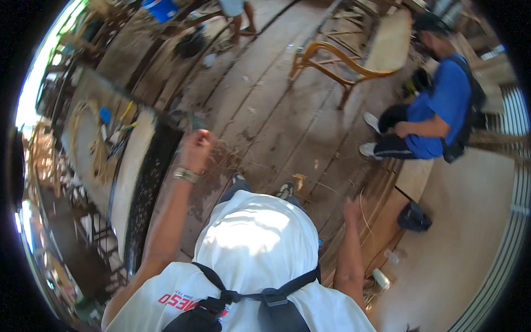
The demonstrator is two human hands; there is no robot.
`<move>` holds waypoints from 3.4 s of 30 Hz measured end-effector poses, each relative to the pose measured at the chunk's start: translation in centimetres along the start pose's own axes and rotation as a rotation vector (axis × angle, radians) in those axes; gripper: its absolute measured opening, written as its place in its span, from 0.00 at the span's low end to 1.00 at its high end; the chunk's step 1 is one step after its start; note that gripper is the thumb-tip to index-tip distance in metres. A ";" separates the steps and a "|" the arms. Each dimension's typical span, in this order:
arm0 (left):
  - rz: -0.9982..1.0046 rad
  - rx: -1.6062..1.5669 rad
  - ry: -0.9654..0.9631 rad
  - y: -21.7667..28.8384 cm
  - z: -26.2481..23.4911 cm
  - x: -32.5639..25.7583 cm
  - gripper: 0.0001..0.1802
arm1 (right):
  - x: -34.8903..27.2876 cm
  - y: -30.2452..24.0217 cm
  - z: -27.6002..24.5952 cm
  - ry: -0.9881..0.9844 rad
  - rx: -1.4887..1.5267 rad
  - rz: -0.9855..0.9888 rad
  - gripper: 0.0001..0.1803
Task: Repairing the rattan mesh seat of a chair by weaving and securing cane strips.
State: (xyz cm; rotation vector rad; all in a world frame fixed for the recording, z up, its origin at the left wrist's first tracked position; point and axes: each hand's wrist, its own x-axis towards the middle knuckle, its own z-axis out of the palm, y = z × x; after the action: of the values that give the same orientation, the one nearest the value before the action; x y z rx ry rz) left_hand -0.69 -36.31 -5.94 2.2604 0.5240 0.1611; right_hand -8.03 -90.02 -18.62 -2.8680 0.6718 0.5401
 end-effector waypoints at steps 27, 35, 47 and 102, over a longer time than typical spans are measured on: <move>0.113 -0.412 -0.223 0.2 -15.8 -5.2 0.11 | -9.8 -36.8 -9.1 -0.383 0.478 -1.100 0.06; -0.170 0.072 -0.036 -16.8 -31.1 -1.0 0.19 | -7.5 -23.5 1.8 -0.411 0.804 -0.289 0.07; -0.138 0.297 0.261 -27.6 -36.3 2.4 0.16 | -3.0 -38.1 3.5 -0.277 0.330 -0.777 0.03; 0.087 0.481 -0.378 -6.4 -27.2 12.8 0.05 | -12.5 -72.5 -13.3 -0.838 -0.056 -1.006 0.16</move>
State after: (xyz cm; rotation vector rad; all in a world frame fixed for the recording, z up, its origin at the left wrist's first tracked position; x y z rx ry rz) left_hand 1.30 -8.57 7.14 2.6926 0.2800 -0.3831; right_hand 18.55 -23.49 2.73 -2.2135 -0.8436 1.3564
